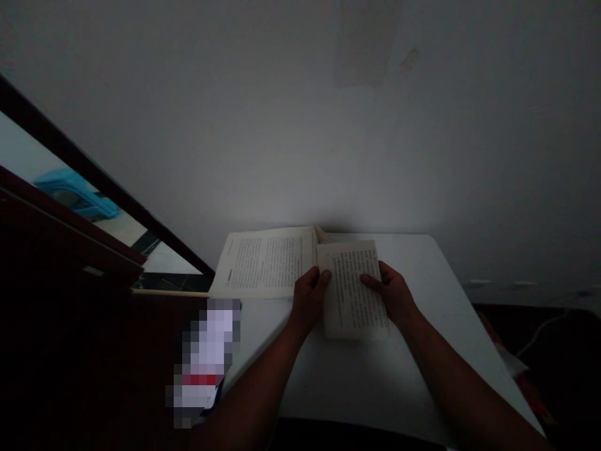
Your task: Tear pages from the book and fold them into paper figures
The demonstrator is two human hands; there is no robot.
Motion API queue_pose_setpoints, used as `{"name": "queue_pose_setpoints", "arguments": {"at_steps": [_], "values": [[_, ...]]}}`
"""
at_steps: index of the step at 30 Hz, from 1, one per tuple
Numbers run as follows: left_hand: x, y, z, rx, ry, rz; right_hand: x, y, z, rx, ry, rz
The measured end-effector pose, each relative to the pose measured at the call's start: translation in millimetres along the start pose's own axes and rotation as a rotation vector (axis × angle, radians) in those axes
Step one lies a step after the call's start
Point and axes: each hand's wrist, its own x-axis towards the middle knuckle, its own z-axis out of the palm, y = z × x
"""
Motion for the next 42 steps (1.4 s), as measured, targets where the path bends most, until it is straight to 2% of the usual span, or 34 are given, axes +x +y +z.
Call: {"name": "queue_pose_setpoints", "arguments": {"at_steps": [13,28,42], "values": [[-1.4,3.4,-1.6,0.051,-0.021,0.012,1.9,0.1,-3.0,0.039,-0.089,-0.002],[-2.2,1.7,-1.4,0.025,-0.06,0.004,2.1,3.9,-5.8,0.039,-0.051,-0.009],[-3.3,5.0,-0.5,0.075,-0.047,0.015,2.5,3.5,-5.6,0.02,-0.048,-0.022]]}}
